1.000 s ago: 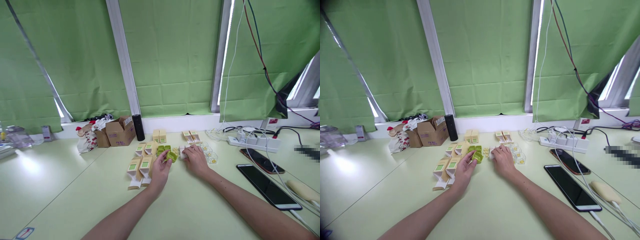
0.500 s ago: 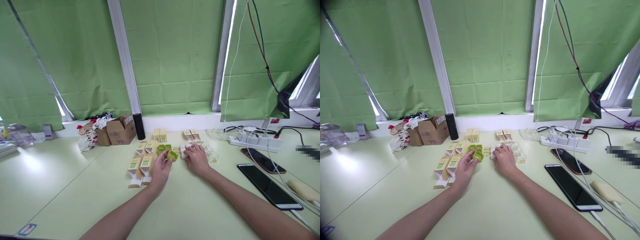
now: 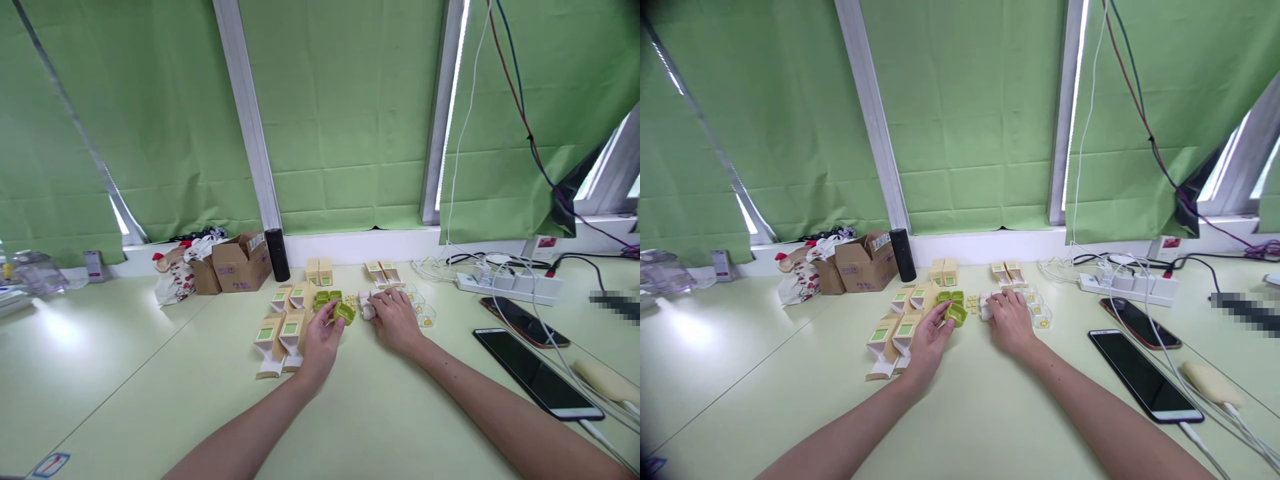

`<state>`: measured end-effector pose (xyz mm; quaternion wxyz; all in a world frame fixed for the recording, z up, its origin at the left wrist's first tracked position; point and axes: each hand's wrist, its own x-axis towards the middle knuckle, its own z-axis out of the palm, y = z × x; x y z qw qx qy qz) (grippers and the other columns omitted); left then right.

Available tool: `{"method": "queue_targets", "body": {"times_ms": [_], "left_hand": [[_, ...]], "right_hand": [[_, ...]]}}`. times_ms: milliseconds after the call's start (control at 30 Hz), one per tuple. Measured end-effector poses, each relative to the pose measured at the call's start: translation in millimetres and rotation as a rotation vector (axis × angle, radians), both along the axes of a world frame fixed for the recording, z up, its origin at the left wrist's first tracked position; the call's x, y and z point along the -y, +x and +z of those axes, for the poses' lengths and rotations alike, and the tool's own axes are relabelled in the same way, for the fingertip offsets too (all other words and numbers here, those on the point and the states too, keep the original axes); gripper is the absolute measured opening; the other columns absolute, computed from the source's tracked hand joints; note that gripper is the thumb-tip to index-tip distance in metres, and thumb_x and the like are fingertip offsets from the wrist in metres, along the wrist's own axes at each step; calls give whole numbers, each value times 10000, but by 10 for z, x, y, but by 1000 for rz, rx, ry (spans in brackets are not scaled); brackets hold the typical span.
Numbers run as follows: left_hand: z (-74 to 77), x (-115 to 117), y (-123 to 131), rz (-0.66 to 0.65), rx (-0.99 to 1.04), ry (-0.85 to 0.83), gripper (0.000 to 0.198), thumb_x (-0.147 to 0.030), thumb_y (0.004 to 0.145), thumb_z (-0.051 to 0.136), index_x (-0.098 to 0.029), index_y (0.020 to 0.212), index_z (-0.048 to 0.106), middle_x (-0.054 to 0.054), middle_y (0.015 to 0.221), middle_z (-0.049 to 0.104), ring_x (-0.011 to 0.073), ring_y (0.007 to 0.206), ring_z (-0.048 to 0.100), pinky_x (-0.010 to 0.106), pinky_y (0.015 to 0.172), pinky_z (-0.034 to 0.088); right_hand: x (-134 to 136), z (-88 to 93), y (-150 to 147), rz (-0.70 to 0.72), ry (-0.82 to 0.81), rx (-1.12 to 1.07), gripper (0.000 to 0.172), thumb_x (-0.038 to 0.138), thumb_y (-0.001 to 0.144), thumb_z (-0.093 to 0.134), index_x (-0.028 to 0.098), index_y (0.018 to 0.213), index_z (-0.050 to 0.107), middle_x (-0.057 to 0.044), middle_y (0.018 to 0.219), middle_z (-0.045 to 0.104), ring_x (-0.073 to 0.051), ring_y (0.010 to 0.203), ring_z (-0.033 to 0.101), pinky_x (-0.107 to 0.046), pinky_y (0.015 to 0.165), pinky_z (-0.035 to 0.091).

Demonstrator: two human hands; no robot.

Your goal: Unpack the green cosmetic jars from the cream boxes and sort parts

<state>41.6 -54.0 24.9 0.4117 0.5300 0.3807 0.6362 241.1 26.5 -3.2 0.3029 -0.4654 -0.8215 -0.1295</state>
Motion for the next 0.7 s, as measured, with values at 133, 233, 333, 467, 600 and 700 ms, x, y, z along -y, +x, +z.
{"method": "queue_targets", "body": {"times_ms": [133,233,333,467,600,700], "left_hand": [[12,6,-2,-12,8,16,586,-492,796,813,-169,1247,622,156,1282,683,288,1179,662,424,1048,515],[5,0,-14,-27,21,35,555,-442,793,827,-174,1234,622,145,1238,688,274,1153,662,414,1028,525],[-8,-5,-27,-41,45,64,547,-400,759,860,-178,1197,619,125,1174,688,250,1102,665,389,996,536],[5,19,-28,-80,74,105,526,-352,737,879,-182,1153,607,115,1139,680,241,1089,653,378,985,531],[27,48,-13,-120,68,138,504,-322,744,873,-184,1142,594,129,1166,677,256,1118,648,390,982,528],[20,47,-1,-116,60,138,485,-325,736,878,-192,1100,587,110,1117,688,244,1066,670,394,959,539]], "right_hand": [[18,17,23,11,52,-31,376,128,791,701,218,1156,680,-94,1187,725,-339,1168,513,-452,948,360],[84,85,30,41,95,-71,358,89,794,668,220,1128,666,-92,1154,724,-333,1151,523,-454,930,371],[207,177,5,92,116,-148,325,67,806,631,226,1089,639,-88,1127,716,-331,1126,533,-465,907,388],[405,260,-89,216,27,-326,362,76,793,634,245,1109,588,-85,1116,686,-335,1128,545,-487,900,439],[564,263,-209,343,-132,-546,417,120,800,655,276,1177,570,-90,1192,627,-315,1168,544,-496,937,501],[626,231,-271,430,-187,-653,456,125,814,639,299,1227,551,-81,1263,606,-302,1243,518,-494,985,509]]}}
